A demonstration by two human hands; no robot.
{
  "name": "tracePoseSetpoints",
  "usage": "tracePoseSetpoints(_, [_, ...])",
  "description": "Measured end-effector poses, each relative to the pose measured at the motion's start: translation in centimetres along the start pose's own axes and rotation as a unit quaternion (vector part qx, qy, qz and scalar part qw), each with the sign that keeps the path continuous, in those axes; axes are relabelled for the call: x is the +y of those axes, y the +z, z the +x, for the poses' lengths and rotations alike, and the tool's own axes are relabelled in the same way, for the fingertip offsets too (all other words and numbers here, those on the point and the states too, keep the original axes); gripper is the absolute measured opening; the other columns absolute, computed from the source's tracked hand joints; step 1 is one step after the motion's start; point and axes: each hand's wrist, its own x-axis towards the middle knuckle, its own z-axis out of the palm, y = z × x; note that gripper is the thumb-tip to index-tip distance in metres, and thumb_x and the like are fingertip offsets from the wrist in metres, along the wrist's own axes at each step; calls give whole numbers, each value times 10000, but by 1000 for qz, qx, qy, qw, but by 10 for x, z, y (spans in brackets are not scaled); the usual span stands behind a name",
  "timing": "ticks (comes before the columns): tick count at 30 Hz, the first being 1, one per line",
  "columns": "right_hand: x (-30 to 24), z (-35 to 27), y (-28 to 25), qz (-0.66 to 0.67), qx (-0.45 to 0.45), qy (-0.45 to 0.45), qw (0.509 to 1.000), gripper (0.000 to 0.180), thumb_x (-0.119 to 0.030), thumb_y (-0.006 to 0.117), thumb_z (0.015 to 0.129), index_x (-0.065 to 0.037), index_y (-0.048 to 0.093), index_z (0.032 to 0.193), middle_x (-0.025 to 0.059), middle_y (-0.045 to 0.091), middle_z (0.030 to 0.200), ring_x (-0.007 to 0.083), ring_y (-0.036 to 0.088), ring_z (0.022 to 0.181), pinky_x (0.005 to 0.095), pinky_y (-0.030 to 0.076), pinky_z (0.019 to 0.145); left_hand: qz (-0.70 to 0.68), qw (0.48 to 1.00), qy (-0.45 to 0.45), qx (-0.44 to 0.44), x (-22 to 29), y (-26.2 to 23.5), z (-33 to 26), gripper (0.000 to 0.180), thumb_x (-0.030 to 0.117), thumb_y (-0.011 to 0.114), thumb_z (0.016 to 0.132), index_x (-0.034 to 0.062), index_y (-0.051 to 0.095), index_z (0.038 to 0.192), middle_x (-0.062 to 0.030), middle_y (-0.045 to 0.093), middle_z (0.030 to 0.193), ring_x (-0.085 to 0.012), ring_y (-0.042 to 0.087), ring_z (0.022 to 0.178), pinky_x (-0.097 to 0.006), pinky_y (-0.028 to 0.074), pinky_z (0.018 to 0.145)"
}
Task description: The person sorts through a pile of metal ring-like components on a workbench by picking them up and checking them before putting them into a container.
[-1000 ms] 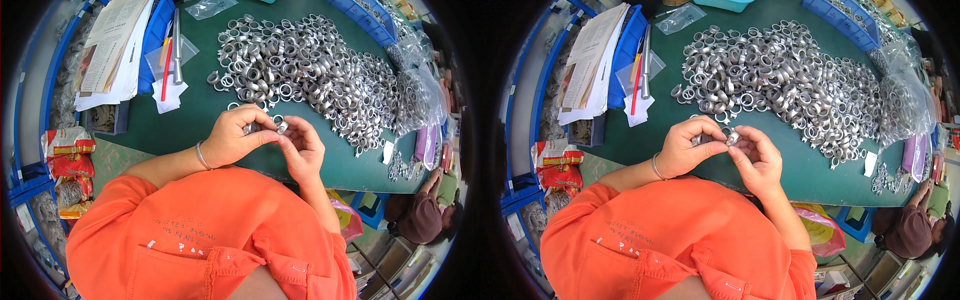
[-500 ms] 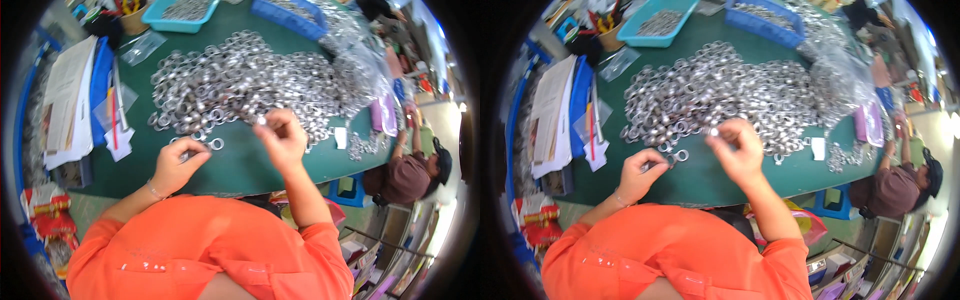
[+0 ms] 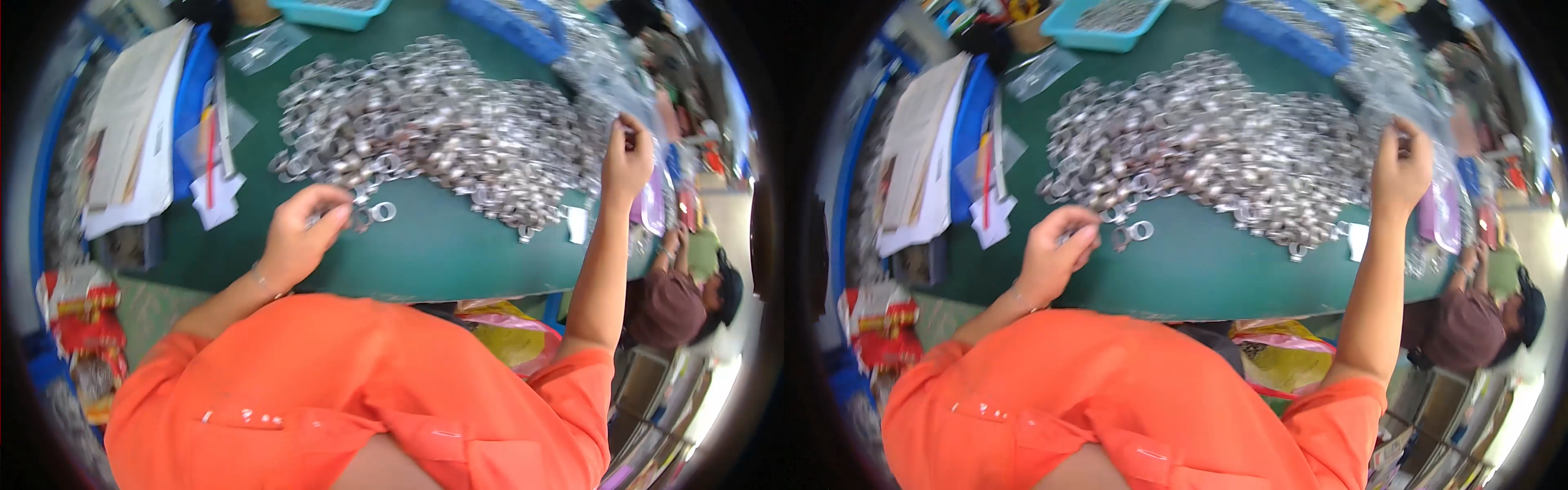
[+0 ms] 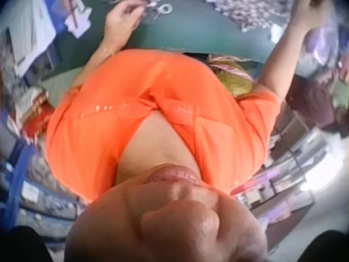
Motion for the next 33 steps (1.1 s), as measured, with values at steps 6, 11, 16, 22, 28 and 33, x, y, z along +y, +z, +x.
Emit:
tracePoseSetpoints(6, [-140,-154,49,225,-405,-194,864,195,-121,699,658,-50,604,813,90,532,737,276,528,715,379,432,645,-67,997,-16,-21,6,-3,2,132,57,529,855,18,549,980,-17,547,738,-36,433,543,-172,329,455])
tracePoseSetpoints(11, [-142,-174,61,318,-409,2,855,112,-52,657,723,-29,587,808,78,539,709,240,536,669,322,437,596,8,999,-8,-48,-1,-2,1,112,60,603,814,14,594,916,25,574,754,-10,480,642,-153,385,562])
tracePoseSetpoints(16, [-153,-179,43,480,-428,255,722,78,-40,613,802,6,560,837,47,580,737,108,542,640,221,433,584,17,994,-49,-92,4,7,2,86,67,629,804,12,622,870,2,605,819,-24,512,690,-162,414,606])
tracePoseSetpoints(22, [-154,-177,38,443,-370,74,813,20,-2,568,819,-3,550,828,58,584,769,105,550,678,231,443,592,-15,995,-23,-91,9,11,3,94,65,651,785,3,619,849,3,592,814,-36,515,702,-177,411,603])
tracePoseSetpoints(28, [-153,-178,37,591,-369,298,652,142,-26,449,899,20,475,1031,84,590,839,120,570,739,231,472,630,90,981,154,-75,6,10,6,73,26,658,750,13,616,808,-33,577,780,-108,539,712,-228,420,648])
tracePoseSetpoints(33, [-156,-171,37,609,-405,323,600,178,-2,523,857,17,480,1028,114,590,908,144,583,787,255,489,698,101,978,160,-89,8,9,4,90,36,642,773,9,598,847,-35,577,784,-91,531,709,-214,419,627])
